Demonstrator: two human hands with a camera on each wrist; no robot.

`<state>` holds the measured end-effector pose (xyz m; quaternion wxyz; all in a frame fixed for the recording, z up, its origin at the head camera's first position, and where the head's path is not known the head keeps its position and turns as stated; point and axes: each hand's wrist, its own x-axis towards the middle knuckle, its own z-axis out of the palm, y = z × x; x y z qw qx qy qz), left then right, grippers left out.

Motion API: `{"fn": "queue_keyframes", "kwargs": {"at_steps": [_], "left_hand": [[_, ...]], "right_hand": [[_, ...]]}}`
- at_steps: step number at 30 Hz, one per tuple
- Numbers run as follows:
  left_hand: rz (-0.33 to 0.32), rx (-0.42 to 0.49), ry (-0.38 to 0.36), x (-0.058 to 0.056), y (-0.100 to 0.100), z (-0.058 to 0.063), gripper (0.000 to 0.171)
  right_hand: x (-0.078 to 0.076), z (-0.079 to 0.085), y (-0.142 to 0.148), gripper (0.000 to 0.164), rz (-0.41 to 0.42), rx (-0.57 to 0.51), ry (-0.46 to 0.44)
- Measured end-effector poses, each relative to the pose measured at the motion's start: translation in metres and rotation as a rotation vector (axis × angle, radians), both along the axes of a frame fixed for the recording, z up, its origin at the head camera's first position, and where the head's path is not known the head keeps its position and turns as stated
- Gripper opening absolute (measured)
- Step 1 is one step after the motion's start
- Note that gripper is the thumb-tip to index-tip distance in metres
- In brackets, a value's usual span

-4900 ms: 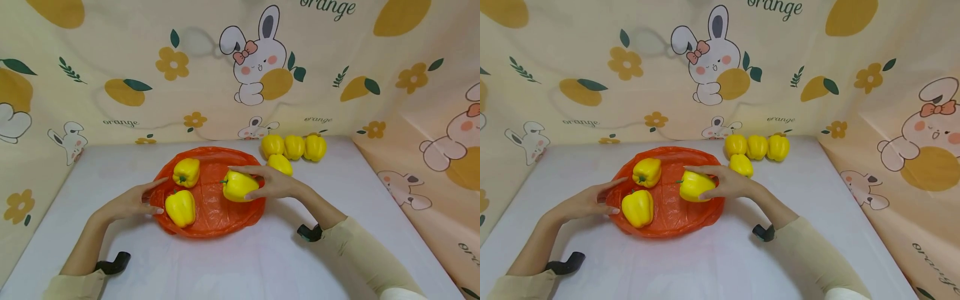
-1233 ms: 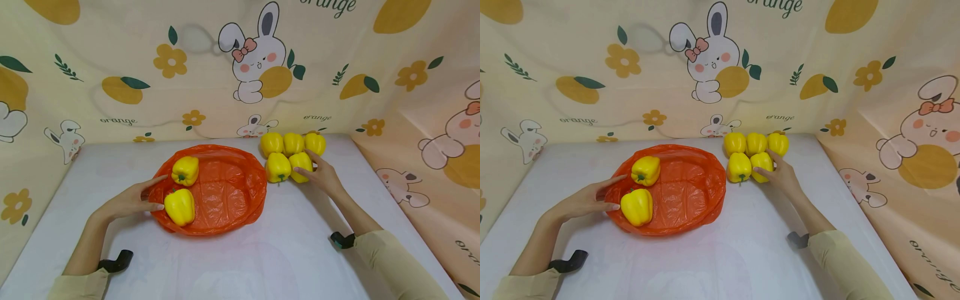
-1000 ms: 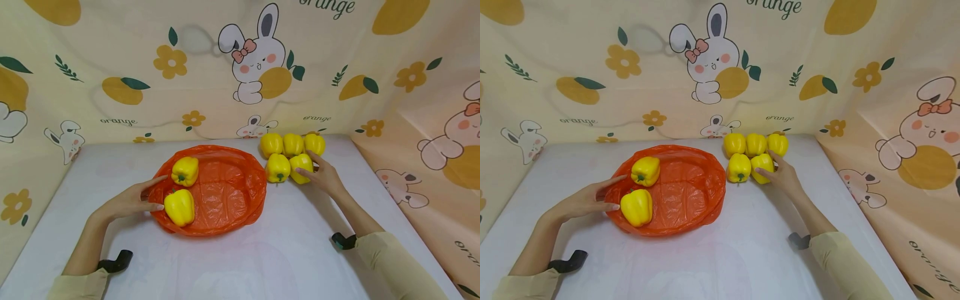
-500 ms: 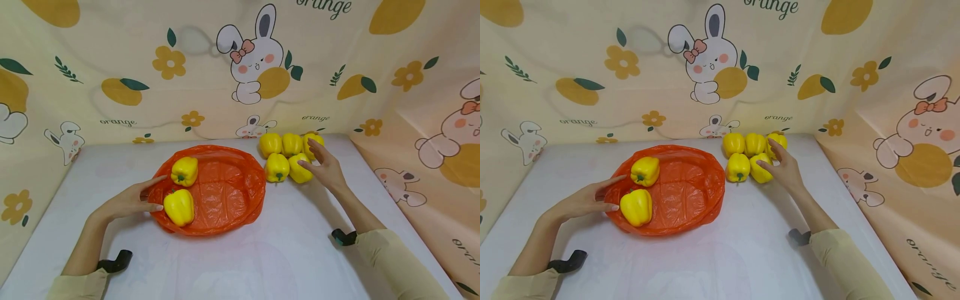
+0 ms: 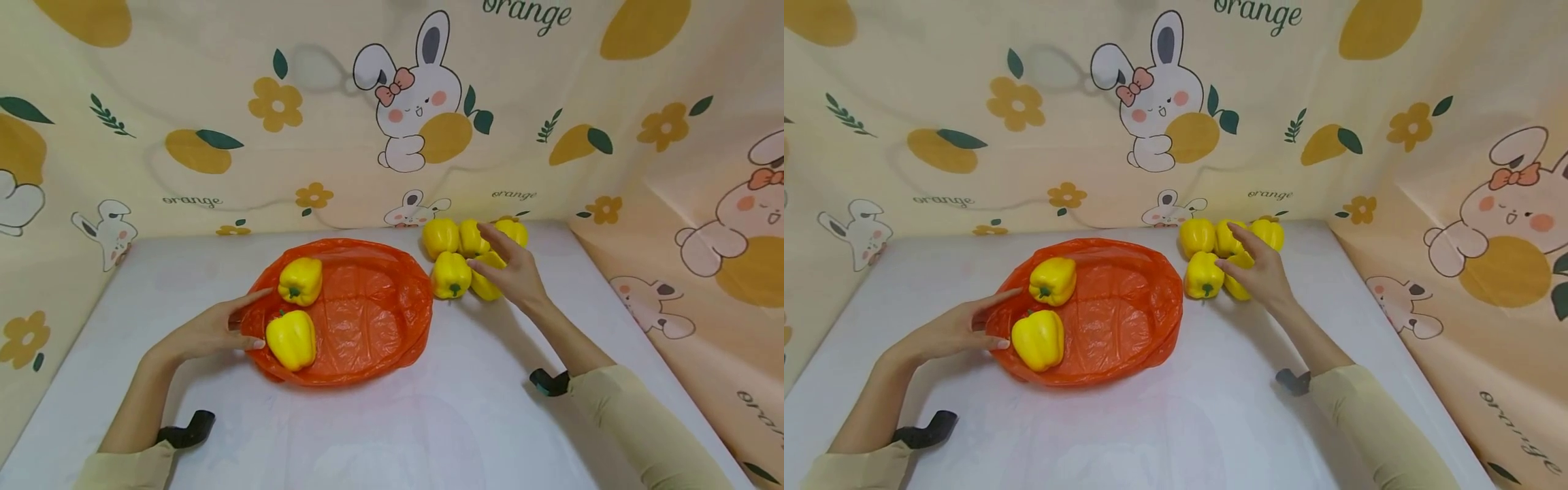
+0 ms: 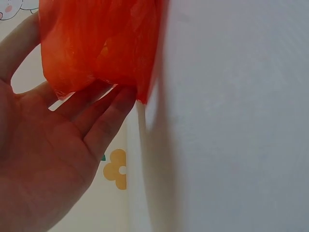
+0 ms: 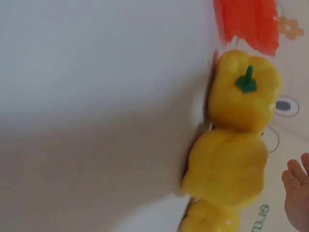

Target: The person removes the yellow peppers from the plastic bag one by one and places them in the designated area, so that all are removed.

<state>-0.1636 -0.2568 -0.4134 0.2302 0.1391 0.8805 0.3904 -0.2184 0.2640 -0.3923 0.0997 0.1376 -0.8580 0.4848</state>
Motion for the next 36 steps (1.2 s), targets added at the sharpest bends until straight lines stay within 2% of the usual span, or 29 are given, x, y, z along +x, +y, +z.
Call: {"fn": "queue_keyframes", "kwargs": {"at_steps": [10, 17, 28, 36], "left_hand": [[0.007, -0.009, 0.016, 0.0, 0.0, 0.001, 0.093], [0.01, -0.019, -0.001, -0.002, 0.0, -0.003, 0.098], [0.008, -0.025, 0.025, -0.001, 0.003, 0.0, 0.096], [0.012, 0.004, 0.014, -0.003, 0.001, -0.002, 0.098]], "right_hand": [[-0.008, 0.004, -0.033, 0.064, 0.113, 0.024, 0.029], [-0.01, 0.005, -0.059, 0.064, 0.197, -0.009, -0.038], [-0.012, 0.006, -0.096, 0.062, 0.312, 0.045, -0.088], [-0.016, -0.001, -0.122, 0.067, 0.409, 0.083, -0.118]]}}
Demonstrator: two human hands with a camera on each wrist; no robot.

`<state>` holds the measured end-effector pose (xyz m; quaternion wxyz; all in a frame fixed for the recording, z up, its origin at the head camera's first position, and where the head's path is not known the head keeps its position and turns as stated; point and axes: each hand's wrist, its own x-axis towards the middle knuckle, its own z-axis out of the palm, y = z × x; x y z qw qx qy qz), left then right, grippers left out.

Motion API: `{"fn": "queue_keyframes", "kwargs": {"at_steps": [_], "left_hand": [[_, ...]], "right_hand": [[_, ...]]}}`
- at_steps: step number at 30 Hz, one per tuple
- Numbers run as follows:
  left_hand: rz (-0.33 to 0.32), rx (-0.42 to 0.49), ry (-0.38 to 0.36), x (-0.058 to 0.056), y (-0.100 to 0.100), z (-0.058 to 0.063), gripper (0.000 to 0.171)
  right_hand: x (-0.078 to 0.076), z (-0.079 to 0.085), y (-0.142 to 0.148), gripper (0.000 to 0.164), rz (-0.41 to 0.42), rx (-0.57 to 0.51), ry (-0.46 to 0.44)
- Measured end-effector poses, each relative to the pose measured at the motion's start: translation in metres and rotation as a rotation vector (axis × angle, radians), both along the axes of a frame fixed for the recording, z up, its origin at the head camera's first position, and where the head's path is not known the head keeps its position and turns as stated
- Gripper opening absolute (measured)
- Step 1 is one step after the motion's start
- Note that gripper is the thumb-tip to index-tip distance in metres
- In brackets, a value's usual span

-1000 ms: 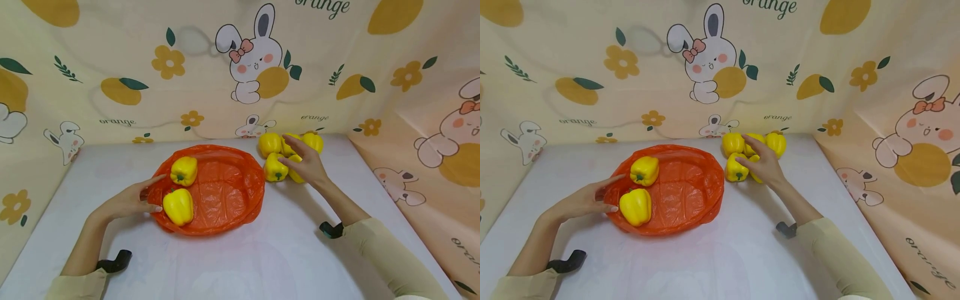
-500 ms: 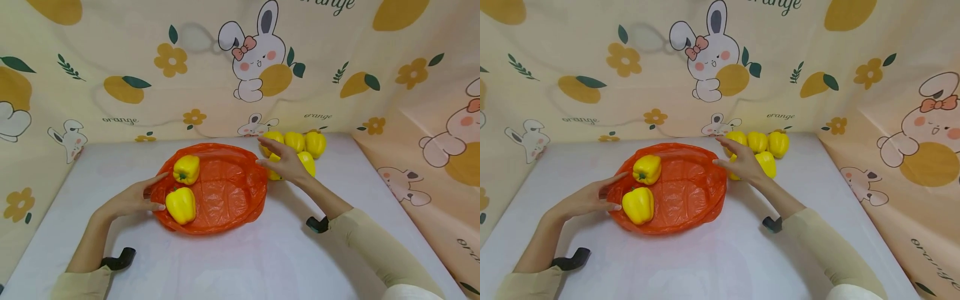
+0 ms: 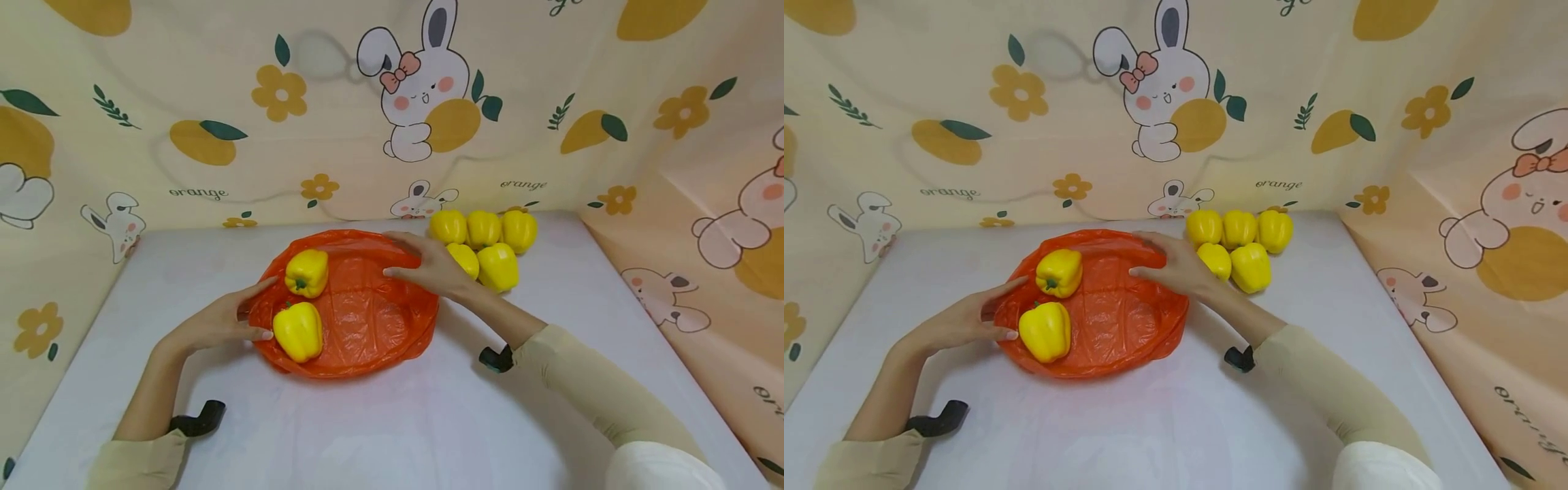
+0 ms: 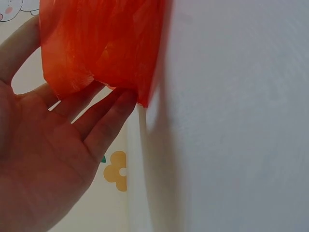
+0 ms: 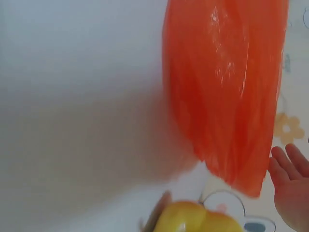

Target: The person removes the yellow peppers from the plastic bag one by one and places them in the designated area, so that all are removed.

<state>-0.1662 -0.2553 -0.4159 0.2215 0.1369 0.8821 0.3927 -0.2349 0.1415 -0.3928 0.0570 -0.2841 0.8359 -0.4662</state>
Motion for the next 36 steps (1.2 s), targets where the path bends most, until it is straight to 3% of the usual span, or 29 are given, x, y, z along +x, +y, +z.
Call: {"fn": "queue_keyframes", "kwargs": {"at_steps": [11, 21, 28, 36], "left_hand": [[0.012, -0.005, -0.021, 0.001, -0.002, -0.003, 0.099], [0.006, 0.006, -0.036, 0.0, -0.001, -0.007, 0.099], [0.011, -0.008, -0.015, -0.001, -0.002, -0.006, 0.099], [0.006, 0.001, 0.002, -0.003, -0.001, -0.004, 0.098]], "right_hand": [[0.001, -0.013, -0.036, 0.066, -0.04, 0.069, 0.011], [-0.001, -0.023, -0.066, 0.066, -0.038, 0.093, -0.055], [-0.007, -0.026, -0.084, 0.068, -0.097, 0.16, -0.151], [-0.011, -0.033, -0.105, 0.067, -0.134, 0.13, -0.198]]}}
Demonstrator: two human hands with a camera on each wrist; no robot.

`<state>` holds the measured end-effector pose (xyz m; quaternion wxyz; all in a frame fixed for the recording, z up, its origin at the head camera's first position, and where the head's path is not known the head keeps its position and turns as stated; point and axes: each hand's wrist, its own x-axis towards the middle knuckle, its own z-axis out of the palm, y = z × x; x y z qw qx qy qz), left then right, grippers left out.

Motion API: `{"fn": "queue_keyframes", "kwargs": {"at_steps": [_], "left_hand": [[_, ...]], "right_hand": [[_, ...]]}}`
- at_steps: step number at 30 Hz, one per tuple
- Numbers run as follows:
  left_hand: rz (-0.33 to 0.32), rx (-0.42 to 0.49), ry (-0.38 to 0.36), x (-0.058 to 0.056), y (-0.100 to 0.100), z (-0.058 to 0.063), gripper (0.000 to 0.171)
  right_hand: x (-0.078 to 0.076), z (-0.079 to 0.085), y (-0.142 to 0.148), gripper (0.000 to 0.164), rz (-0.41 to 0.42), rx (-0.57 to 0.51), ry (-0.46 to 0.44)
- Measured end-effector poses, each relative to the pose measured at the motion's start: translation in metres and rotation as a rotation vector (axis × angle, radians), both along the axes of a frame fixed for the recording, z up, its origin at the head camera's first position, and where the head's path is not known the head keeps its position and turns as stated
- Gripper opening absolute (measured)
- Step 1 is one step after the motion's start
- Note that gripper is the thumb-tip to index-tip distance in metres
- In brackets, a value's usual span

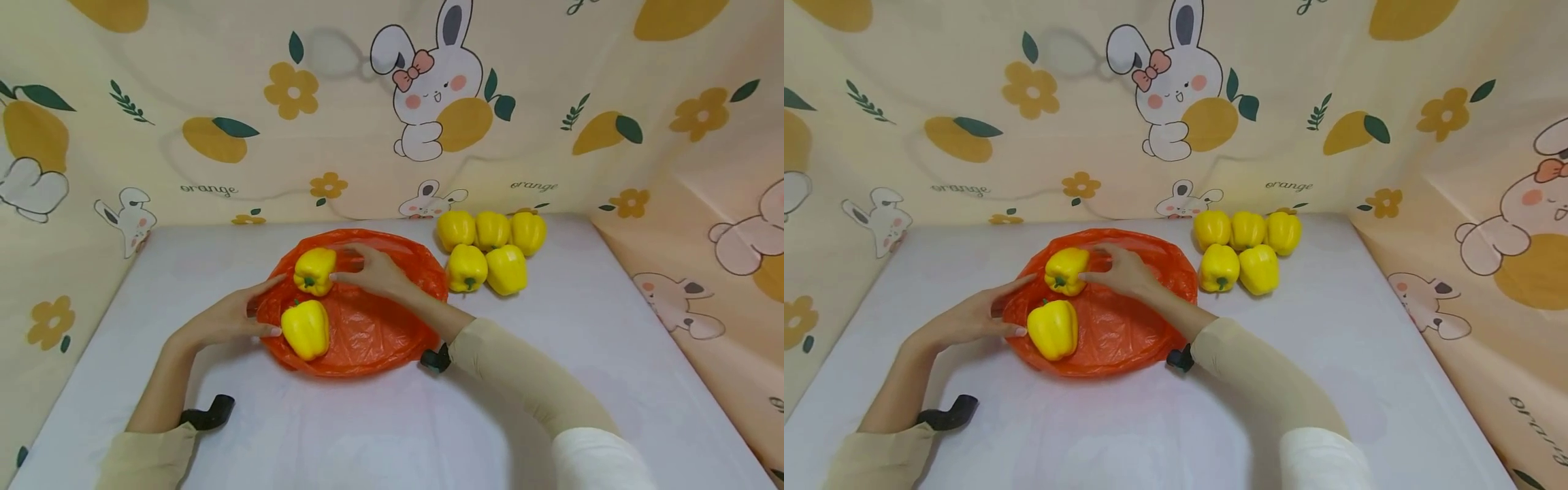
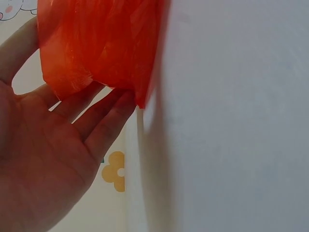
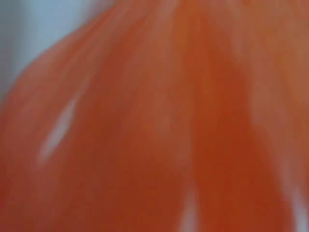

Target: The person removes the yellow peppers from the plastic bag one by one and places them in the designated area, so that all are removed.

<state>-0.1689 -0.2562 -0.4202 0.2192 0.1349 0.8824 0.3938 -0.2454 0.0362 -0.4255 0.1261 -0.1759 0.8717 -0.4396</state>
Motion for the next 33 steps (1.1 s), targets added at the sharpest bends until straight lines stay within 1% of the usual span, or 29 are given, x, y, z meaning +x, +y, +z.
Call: {"fn": "queue_keyframes", "kwargs": {"at_steps": [3, 6, 11, 17, 20, 28, 33], "left_hand": [[-0.003, 0.016, 0.0, -0.002, 0.001, -0.001, 0.098], [0.003, 0.022, -0.007, -0.003, 0.0, -0.002, 0.098], [0.0, 0.031, -0.007, -0.003, -0.002, -0.003, 0.097], [-0.007, 0.037, -0.005, -0.003, -0.003, -0.002, 0.096], [-0.007, 0.032, -0.004, -0.003, -0.002, -0.002, 0.096], [-0.001, 0.018, -0.007, -0.003, -0.002, -0.001, 0.098], [-0.003, 0.012, -0.004, -0.001, -0.002, 0.0, 0.098]], "right_hand": [[0.0, -0.001, -0.008, 0.066, -0.02, -0.011, -0.022], [0.0, -0.002, -0.015, 0.07, -0.056, 0.003, -0.05], [-0.003, -0.002, -0.025, 0.075, -0.102, 0.023, -0.066], [-0.005, -0.002, -0.033, 0.081, -0.111, 0.058, -0.084], [-0.004, -0.001, -0.035, 0.08, -0.112, 0.065, -0.078], [-0.002, -0.003, -0.03, 0.075, -0.087, 0.019, -0.055], [0.001, 0.001, -0.023, 0.073, -0.082, -0.038, -0.067]]}}
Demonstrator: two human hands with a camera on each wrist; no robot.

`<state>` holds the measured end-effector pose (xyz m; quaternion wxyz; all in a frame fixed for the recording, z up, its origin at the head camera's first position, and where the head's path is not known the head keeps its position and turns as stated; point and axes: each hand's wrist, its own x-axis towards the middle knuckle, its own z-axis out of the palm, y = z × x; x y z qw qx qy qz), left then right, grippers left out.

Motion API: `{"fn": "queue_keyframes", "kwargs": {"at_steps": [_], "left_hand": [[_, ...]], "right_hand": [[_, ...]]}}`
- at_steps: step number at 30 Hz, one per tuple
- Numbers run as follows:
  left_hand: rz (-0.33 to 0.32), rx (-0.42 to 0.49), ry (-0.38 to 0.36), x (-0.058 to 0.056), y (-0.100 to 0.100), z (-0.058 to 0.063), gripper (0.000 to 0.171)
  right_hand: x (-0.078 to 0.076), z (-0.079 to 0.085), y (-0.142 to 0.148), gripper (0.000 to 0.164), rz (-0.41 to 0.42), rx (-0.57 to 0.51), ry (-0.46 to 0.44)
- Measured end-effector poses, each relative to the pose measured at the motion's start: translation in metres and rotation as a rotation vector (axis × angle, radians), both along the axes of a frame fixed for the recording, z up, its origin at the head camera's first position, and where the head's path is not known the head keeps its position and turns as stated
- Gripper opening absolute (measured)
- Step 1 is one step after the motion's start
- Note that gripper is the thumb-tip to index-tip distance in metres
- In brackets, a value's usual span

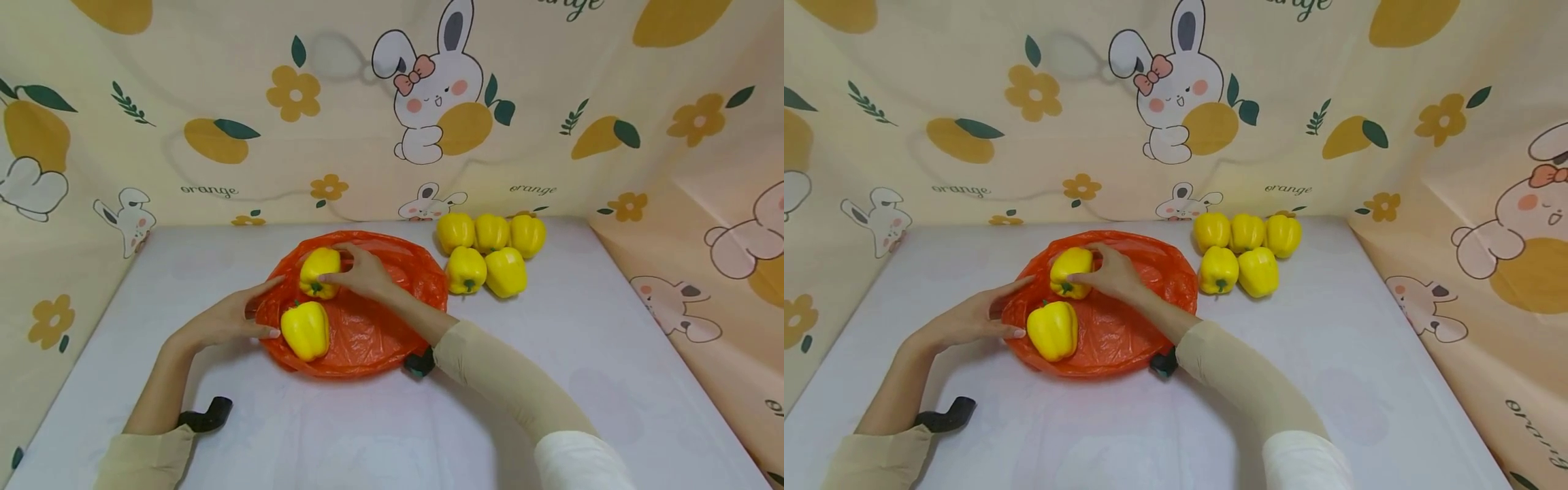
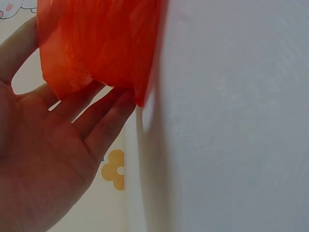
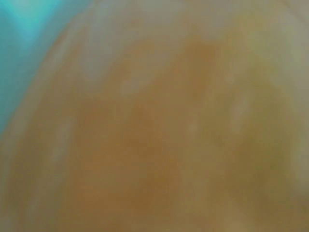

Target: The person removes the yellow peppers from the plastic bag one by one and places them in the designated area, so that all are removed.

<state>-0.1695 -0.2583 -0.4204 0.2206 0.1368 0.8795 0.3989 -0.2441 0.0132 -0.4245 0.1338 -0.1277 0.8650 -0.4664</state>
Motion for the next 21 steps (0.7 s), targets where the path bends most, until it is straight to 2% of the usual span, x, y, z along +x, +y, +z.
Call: {"fn": "queue_keyframes", "kwargs": {"at_steps": [11, 21], "left_hand": [[0.011, -0.028, 0.029, 0.002, 0.0, 0.002, 0.097], [0.018, 0.017, 0.032, 0.004, -0.003, 0.001, 0.094]], "right_hand": [[0.006, 0.013, 0.031, 0.075, 0.02, 0.008, -0.004], [0.004, 0.02, 0.068, 0.074, 0.099, -0.068, 0.018]]}}
